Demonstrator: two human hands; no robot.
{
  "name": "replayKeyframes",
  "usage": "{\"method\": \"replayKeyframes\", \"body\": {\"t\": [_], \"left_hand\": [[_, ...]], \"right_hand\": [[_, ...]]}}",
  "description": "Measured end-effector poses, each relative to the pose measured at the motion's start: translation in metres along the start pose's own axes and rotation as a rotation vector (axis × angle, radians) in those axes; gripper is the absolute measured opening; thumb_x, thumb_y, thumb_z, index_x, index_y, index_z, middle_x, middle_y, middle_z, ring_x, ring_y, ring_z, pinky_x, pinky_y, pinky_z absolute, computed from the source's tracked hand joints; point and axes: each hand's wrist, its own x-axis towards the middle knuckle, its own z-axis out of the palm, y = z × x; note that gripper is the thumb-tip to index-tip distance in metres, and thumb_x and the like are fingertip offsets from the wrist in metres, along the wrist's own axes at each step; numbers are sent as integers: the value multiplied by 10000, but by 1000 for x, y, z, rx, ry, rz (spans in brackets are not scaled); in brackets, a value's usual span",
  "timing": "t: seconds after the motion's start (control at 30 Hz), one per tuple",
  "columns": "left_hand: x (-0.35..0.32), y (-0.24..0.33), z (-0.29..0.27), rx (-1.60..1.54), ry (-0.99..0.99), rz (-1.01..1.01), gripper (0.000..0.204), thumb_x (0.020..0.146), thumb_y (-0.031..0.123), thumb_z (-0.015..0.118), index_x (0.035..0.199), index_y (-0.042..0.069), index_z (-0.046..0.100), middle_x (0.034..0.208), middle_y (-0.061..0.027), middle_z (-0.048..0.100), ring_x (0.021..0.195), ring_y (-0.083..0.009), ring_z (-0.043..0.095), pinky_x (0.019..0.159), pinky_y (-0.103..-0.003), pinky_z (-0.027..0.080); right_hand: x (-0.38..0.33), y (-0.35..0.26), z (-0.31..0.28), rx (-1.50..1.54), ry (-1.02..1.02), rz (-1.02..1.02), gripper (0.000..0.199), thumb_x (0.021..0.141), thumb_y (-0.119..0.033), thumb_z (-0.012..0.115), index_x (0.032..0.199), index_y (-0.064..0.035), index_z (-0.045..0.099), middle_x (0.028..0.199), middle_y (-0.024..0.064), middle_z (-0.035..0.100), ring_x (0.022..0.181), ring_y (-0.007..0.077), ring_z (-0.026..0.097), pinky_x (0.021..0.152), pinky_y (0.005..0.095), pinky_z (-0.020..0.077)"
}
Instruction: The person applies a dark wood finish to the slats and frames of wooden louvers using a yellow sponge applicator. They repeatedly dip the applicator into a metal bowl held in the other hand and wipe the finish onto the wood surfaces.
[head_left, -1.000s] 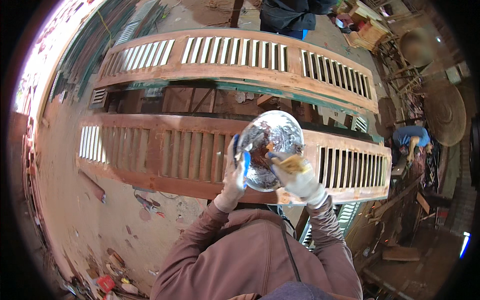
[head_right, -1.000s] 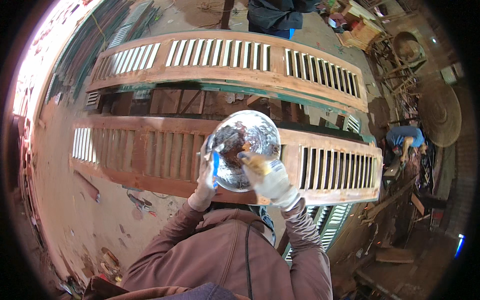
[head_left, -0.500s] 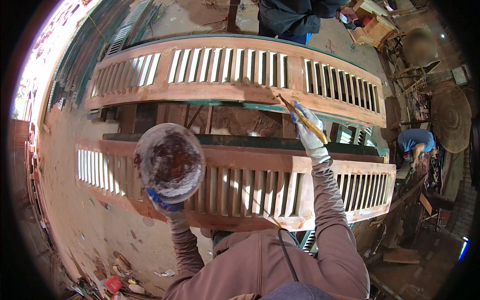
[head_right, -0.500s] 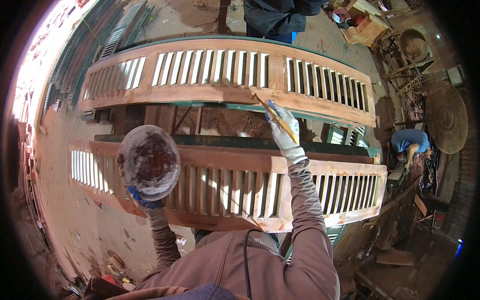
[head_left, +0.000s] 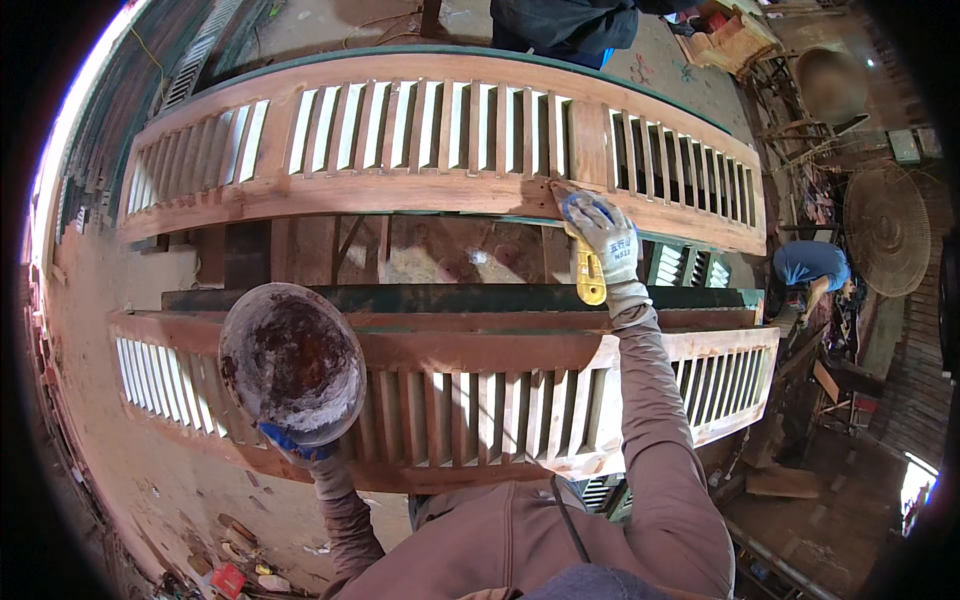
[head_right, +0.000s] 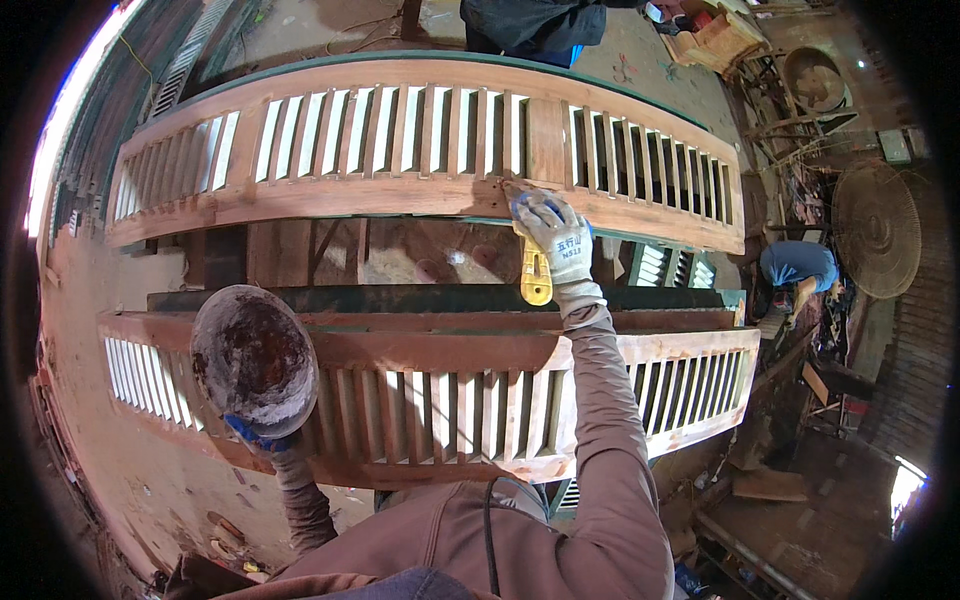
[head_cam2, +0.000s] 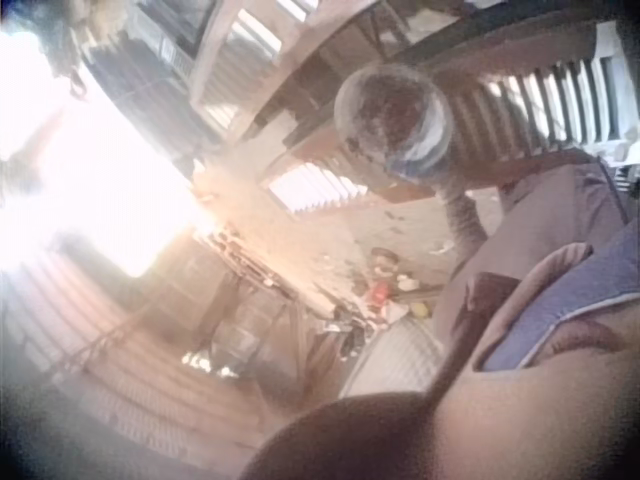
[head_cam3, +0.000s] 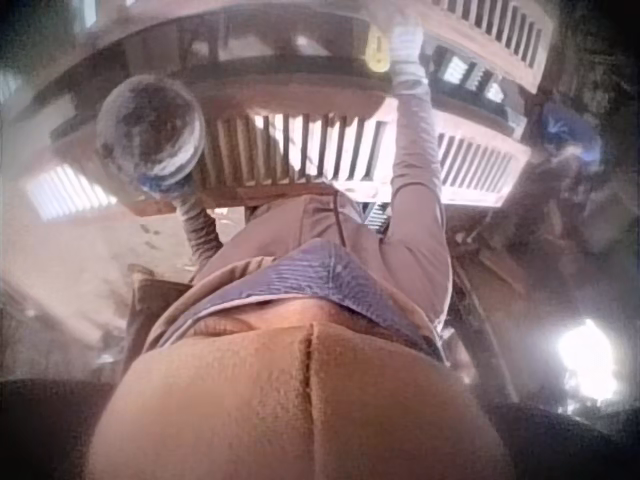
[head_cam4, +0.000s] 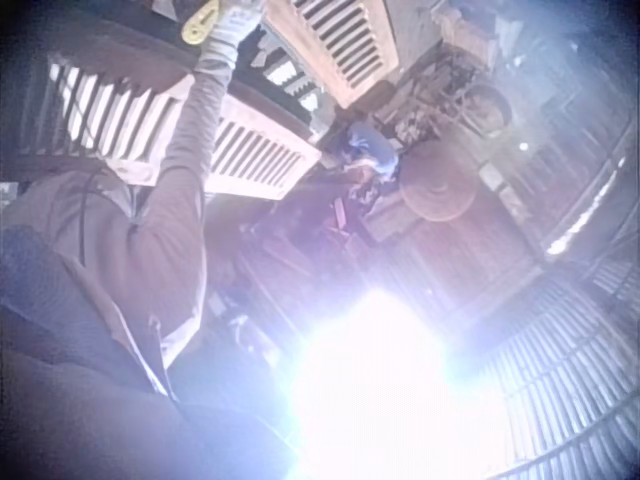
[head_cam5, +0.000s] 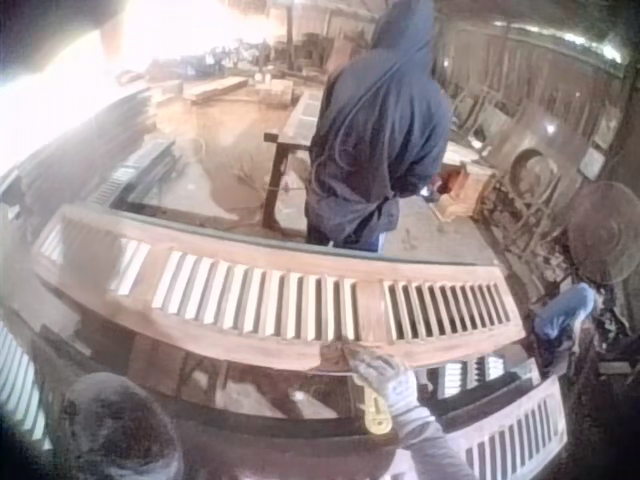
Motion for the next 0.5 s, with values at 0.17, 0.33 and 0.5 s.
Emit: {"method": "replayKeyframes", "body": {"t": [0.17, 0.33, 0.5], "left_hand": [[0, 4, -2, 238, -45, 129, 1001, 830, 354, 785, 1569, 59, 178, 1588, -174, 263, 1426, -328, 351, 1164, -488, 354], [-4, -9, -12, 34, -6, 6, 915, 892, 392, 699, 1567, 41, 191, 1595, -171, 257, 1429, -334, 348, 1166, -503, 345], [-1, -1, -9, 158, 3, 63, 854, 940, 448, 614, 1564, 33, 206, 1595, -176, 261, 1427, -350, 348, 1159, -528, 343]], "right_hand": [[-10, 4, -8, 155, -82, -26, 453, 739, -294, 759, 1184, -225, 705, 1236, -8, 680, 1159, 235, 609, 957, 385, 514], [11, 15, -29, 262, -83, -61, 725, 588, -287, 803, 1290, -209, 637, 1340, 26, 621, 1193, 250, 585, 999, 408, 491], [9, 9, -6, 149, -74, 0, 407, 772, -274, 694, 1170, -191, 704, 1216, 11, 689, 1171, 229, 602, 979, 375, 503]]}}
